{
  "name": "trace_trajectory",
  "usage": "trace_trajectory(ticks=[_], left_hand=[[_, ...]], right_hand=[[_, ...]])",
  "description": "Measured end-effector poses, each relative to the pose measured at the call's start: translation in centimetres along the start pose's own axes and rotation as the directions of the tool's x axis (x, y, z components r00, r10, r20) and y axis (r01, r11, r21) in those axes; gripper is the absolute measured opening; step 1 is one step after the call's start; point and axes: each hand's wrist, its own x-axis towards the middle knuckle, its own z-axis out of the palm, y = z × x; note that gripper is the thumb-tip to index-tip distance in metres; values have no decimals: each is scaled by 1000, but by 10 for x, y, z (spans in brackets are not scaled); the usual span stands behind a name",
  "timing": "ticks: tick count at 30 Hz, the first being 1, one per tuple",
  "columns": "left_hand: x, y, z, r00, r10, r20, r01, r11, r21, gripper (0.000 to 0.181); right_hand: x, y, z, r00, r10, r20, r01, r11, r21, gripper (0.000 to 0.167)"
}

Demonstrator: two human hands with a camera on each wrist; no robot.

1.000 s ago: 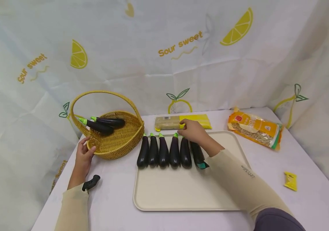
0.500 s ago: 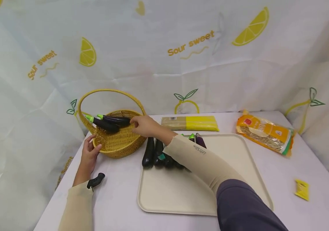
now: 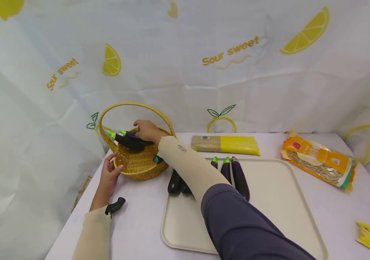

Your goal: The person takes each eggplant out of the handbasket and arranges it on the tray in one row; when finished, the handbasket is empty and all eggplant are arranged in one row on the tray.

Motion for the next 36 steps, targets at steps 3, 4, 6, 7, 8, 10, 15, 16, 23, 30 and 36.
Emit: trace_trajectory(ticks=[3, 4, 6, 7, 8, 10, 15, 16, 23, 30, 36], left_hand=[[0, 0, 6, 1000, 1, 15, -1, 1000, -3, 64], [0, 0, 7, 1000, 0, 18, 0, 1000, -6, 65], [1, 1, 9, 1000, 1, 21, 0, 1000, -14, 65], [2, 2, 9, 1000, 3, 19, -2, 1000, -16, 65], [2, 2, 10, 1000, 7, 16, -7, 1000, -19, 65], [3, 3, 11, 1000, 15, 16, -15, 1000, -21, 64], [3, 2, 14, 1000, 15, 9, -15, 1000, 2, 63], [2, 1, 14, 1000, 11, 7, -11, 1000, 6, 62], [-2, -6, 15, 1000, 1, 19, -2, 999, 44, 63], [-2, -3, 10, 1000, 16, 10, -17, 999, 37, 63], [-3, 3, 0, 1000, 12, 2, -12, 1000, 17, 63]], right_hand=[[7, 4, 9, 1000, 21, -7, -22, 999, -26, 55], [8, 4, 11, 1000, 28, -14, -29, 999, -37, 56], [11, 5, 14, 999, 42, -16, -43, 997, -64, 56], [11, 5, 14, 999, 48, -13, -49, 996, -75, 55], [11, 5, 15, 999, 50, -14, -51, 995, -86, 55], [11, 4, 15, 998, 67, -10, -67, 990, -123, 54], [11, 7, 18, 997, 71, 19, -65, 976, -206, 57], [10, 8, 19, 997, 65, 29, -57, 975, -215, 59], [4, 21, 25, 995, 85, 47, -74, 975, -210, 60], [0, 15, 13, 996, 87, 1, -85, 980, -177, 67], [-13, -5, 2, 998, 57, -28, -59, 996, -60, 71]])
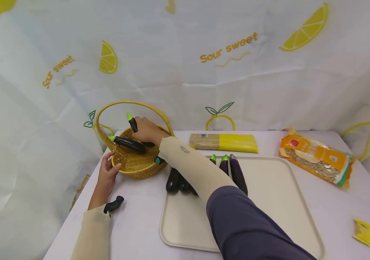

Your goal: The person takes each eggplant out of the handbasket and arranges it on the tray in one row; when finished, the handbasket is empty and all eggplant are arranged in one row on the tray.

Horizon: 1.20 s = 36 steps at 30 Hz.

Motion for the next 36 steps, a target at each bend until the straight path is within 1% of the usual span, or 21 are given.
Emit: trace_trajectory(ticks=[4, 7, 9, 13, 15, 18, 23, 28, 32, 34, 36], left_hand=[[-1, 1, 1, 1000, -5, 0, 5, 1000, -5, 61], [0, 0, 1, 1000, 2, 2, -2, 1000, -2, 60], [1, -2, -1, 1000, 10, -3, -10, 1000, -8, 59], [1, -4, -3, 1000, 13, -10, -14, 999, -37, 59], [1, -4, -3, 1000, 8, -10, -9, 999, -38, 59], [0, -3, -2, 1000, 5, -1, -5, 1000, -29, 59], [1, 1, 2, 1000, 6, 8, -6, 999, -41, 61], [2, 5, 4, 1000, 4, 8, -4, 999, -43, 62], [-4, 13, 6, 1000, -19, 10, 19, 999, -46, 63], [-6, 12, 6, 1000, -21, 11, 21, 999, -38, 63], [-7, 10, 6, 1000, -8, 13, 9, 1000, -23, 63]], right_hand=[[-24, -2, -7, 999, -38, -7, 39, 996, 81, 84], [-42, -3, -13, 998, -56, -21, 58, 988, 141, 89], [-54, -5, -16, 996, -75, -37, 81, 978, 192, 86], [-78, -10, -26, 985, -143, -101, 166, 945, 280, 78], [-88, -12, -30, 975, -178, -135, 211, 932, 294, 75], [-105, -11, -35, 968, -182, -173, 229, 922, 312, 72], [-135, 2, -43, 962, -147, -229, 225, 904, 363, 66], [-164, 29, -51, 948, -85, -307, 205, 901, 383, 59], [-186, 53, -56, 947, -18, -322, 160, 894, 418, 60], [-197, 66, -58, 946, 18, -324, 133, 890, 437, 62], [-208, 79, -62, 944, 53, -326, 107, 883, 456, 63]])
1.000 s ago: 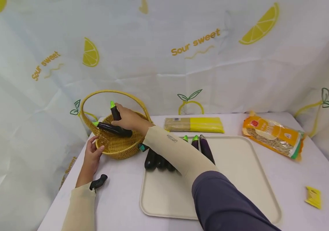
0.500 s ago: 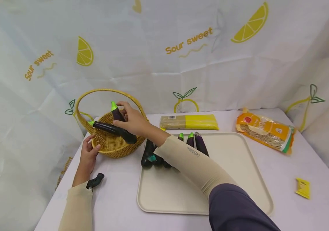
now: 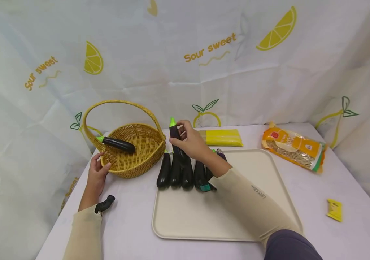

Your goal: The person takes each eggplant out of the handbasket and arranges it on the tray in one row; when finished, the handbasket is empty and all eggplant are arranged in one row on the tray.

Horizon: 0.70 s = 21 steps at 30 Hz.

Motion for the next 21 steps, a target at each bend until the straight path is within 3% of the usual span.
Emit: trace_trajectory(ticks=[5, 7, 13, 21], left_hand=[[1, -11, -4, 995, 94, 28, -94, 996, 7, 57], [1, -12, -5, 994, 107, 32, -107, 994, 12, 56], [4, -10, -5, 999, 45, -2, -45, 998, 52, 59], [1, 0, -1, 1000, -18, -13, 18, 1000, 1, 62]], right_hand=[[-22, 19, -30, 997, 63, -54, -64, 998, -5, 62], [-31, 27, -41, 993, 89, -81, -91, 996, -21, 62], [-59, 51, -71, 978, 145, -152, -162, 981, -108, 64], [-88, 74, -97, 955, 216, -202, -249, 956, -153, 62]])
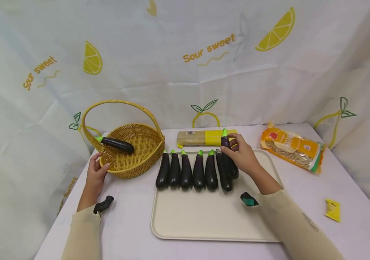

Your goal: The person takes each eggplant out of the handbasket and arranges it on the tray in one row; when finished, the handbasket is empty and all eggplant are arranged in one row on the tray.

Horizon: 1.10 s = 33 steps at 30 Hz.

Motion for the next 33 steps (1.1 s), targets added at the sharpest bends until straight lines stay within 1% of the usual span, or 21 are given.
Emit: trace_trajectory(ticks=[3, 5, 7, 10, 14, 18, 22, 26, 29, 33], left_hand=[[-5, 8, 3, 1000, 1, 5, -1, 1000, 5, 62], [-6, 10, 4, 1000, 0, 3, 0, 1000, 9, 61], [-4, 8, 2, 1000, -7, -2, 7, 1000, 11, 61], [0, 2, -2, 1000, -21, -12, 21, 1000, 5, 61], [2, -2, -4, 999, -29, -18, 29, 1000, 2, 62], [-2, 4, 0, 1000, -19, -6, 19, 1000, 8, 62], [-8, 15, 6, 1000, -9, 6, 9, 1000, 21, 62], [-11, 20, 9, 1000, -15, 1, 15, 1000, 28, 62], [-10, 18, 9, 1000, -26, -7, 26, 999, 29, 61], [-3, 7, 3, 1000, -29, -13, 29, 999, 17, 61]], right_hand=[[-7, 12, -5, 999, 36, 4, -36, 999, -20, 63], [-11, 21, -6, 998, 66, 19, -66, 998, -25, 63], [-12, 29, -7, 994, 102, 39, -100, 995, -29, 64], [-11, 38, -5, 988, 136, 74, -133, 990, -51, 64], [-7, 44, -1, 981, 170, 92, -157, 978, -135, 63], [-5, 43, 3, 976, 196, 95, -170, 959, -228, 66], [-4, 41, 5, 976, 196, 90, -161, 940, -302, 67], [-4, 39, 5, 978, 186, 91, -146, 931, -334, 68], [-3, 39, 1, 981, 174, 90, -132, 926, -352, 68], [2, 34, -6, 987, 143, 72, -107, 924, -366, 64]])
